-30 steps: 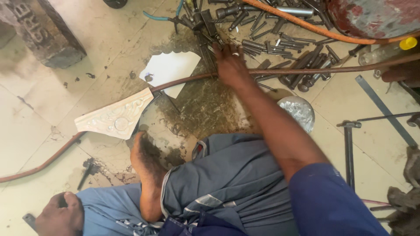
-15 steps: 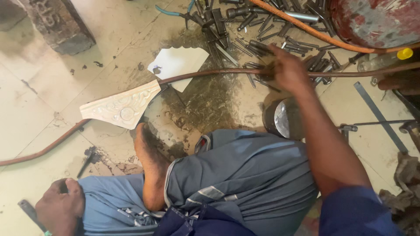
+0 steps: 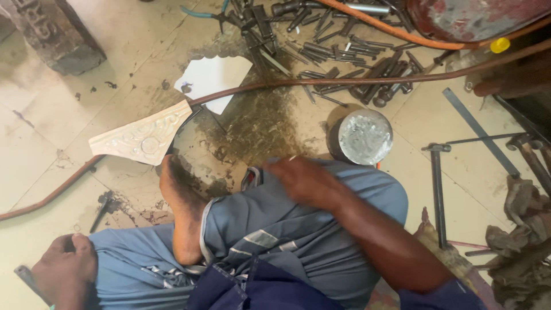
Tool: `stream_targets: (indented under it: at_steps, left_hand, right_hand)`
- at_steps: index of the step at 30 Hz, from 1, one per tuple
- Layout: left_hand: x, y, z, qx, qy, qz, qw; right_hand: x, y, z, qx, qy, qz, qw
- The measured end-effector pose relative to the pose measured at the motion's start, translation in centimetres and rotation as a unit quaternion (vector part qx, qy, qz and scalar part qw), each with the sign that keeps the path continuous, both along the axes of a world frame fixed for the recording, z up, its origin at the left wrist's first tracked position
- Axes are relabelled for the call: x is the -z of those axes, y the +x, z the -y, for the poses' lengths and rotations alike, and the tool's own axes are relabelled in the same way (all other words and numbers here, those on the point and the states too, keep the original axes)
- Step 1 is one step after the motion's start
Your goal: The person sits on the floor holding a decorative metal ornament panel and hammers and chases its embossed surface over a rounded metal form, repositioning and turning the panel by hand to work different areas, then sets it down and picks it up again to continue working the edges.
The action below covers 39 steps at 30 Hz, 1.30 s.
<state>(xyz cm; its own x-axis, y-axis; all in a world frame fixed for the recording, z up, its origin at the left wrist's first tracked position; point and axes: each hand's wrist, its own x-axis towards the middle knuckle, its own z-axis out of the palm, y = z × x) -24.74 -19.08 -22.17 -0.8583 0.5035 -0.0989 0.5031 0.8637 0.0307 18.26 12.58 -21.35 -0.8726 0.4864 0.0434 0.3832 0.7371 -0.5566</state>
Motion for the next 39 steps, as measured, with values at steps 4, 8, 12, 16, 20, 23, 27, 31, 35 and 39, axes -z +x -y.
stream_targets:
  at_steps: [4,8,12,16,20,23,27,31,35,39]
  left_hand:
    - [-1.0,2.1,-0.2,0.081,0.023,-0.073,0.994]
    - [-3.2,6.5,-3.8,0.283,0.153,-0.119,0.939]
    - [-4.0,12.7,-9.6,0.477,0.148,-0.038,0.865]
    - [-3.8,14.5,-15.3,0.506,0.041,0.130,0.852]
    - [-3.5,13.2,-17.8,0.519,-0.045,0.150,0.840]
    - [-3.3,12.4,-18.6,0.518,-0.117,0.154,0.833]
    - [-3.7,11.9,-19.2,0.502,-0.250,0.116,0.820]
    - [-4.8,11.2,-19.5,0.468,-0.330,0.096,0.814]
    - [-5.2,10.6,-19.5,0.447,-0.352,0.098,0.816]
    - [-3.9,10.0,-18.6,0.433,-0.303,0.106,0.842]
  right_hand:
    - [0.7,-1.3,-0.7,-0.043,-0.071,0.089,0.993]
    - [1.3,-1.1,-2.2,0.037,-0.102,0.114,0.988]
    - [2.4,-0.9,-2.4,0.039,-0.088,0.076,0.992]
    - [3.2,-0.9,-2.9,0.047,-0.102,0.066,0.991]
    - [3.2,-0.9,-3.5,0.068,-0.135,0.082,0.985]
    - [3.2,-0.9,-3.7,0.067,-0.152,0.080,0.983]
    - [3.5,-0.9,-3.7,0.058,-0.145,0.056,0.986]
    - [3.7,-0.9,-3.9,0.047,-0.147,0.055,0.986]
    - [3.3,-0.8,-3.8,0.045,-0.134,0.046,0.989]
    - [2.9,-0.8,-3.8,0.054,-0.161,0.044,0.985]
